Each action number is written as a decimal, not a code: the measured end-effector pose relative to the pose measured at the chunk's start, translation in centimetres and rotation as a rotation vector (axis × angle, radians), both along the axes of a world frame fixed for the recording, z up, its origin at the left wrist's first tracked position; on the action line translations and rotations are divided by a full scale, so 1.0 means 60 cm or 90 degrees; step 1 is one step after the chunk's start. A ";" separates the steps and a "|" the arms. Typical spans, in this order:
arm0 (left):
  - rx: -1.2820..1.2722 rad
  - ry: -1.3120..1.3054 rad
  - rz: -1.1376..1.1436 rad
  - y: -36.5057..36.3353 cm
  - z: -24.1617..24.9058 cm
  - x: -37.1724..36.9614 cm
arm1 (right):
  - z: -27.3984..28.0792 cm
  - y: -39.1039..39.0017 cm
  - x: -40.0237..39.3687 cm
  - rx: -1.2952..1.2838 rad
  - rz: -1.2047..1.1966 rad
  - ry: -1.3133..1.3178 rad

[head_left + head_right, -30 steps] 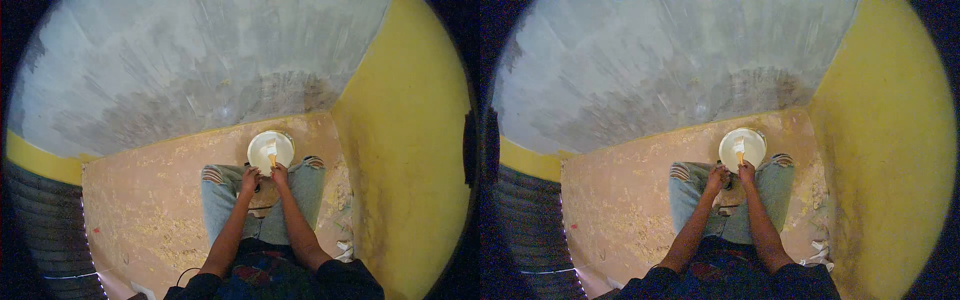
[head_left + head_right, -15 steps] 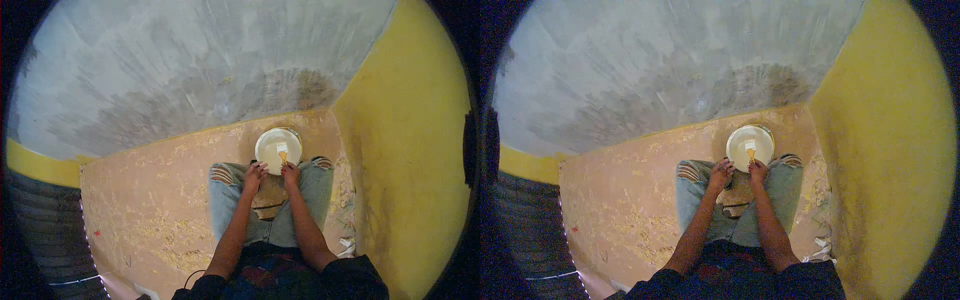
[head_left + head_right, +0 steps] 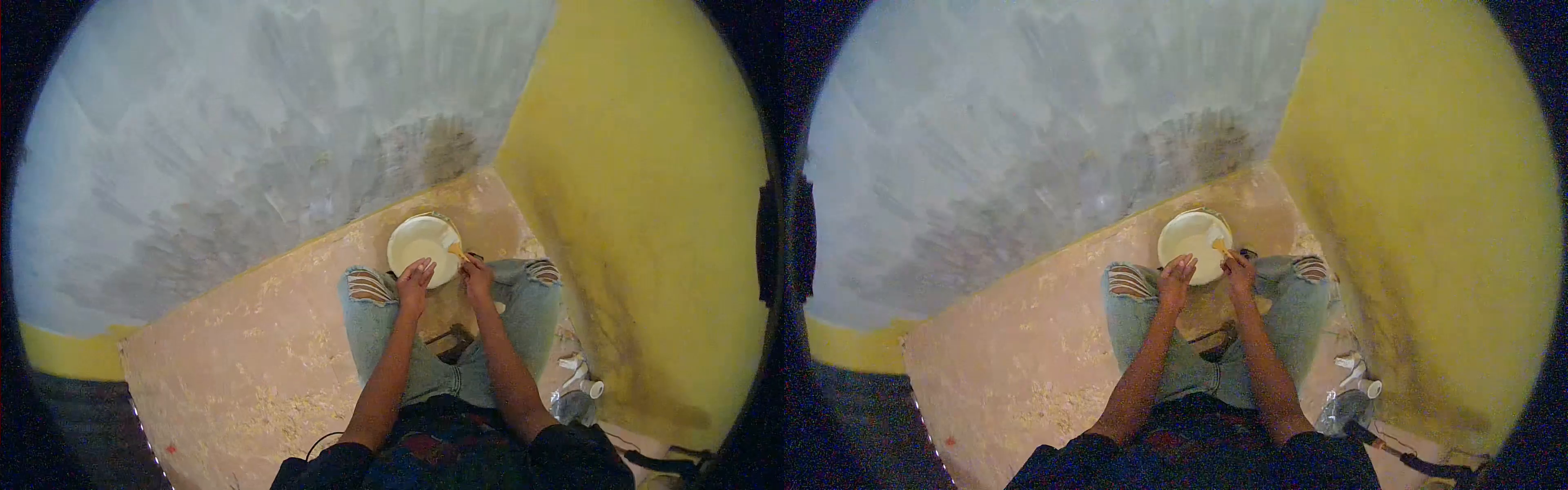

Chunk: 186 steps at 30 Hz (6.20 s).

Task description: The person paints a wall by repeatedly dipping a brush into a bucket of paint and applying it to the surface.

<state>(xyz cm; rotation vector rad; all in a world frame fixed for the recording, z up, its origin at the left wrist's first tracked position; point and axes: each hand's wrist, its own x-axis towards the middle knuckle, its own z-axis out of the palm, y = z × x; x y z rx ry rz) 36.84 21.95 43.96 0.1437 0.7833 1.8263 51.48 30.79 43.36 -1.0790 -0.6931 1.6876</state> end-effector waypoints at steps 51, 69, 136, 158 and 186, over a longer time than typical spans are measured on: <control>-0.636 0.782 -0.355 0.291 -0.599 -0.285 | -0.652 0.225 -0.336 0.001 0.027 -0.237; -0.505 0.599 -0.148 0.158 -0.754 -0.251 | -0.629 0.245 -0.321 -0.074 -0.030 -0.252; -0.595 0.632 -0.807 0.217 -0.653 -0.337 | -0.670 0.249 -0.274 -0.388 0.067 -0.088; -0.663 0.413 -0.601 0.250 -0.546 -0.315 | -0.604 0.253 -0.291 -0.204 0.010 -0.167; -0.659 0.310 -0.610 0.097 -0.799 -0.233 | -0.476 0.313 -0.179 -0.200 0.130 -0.085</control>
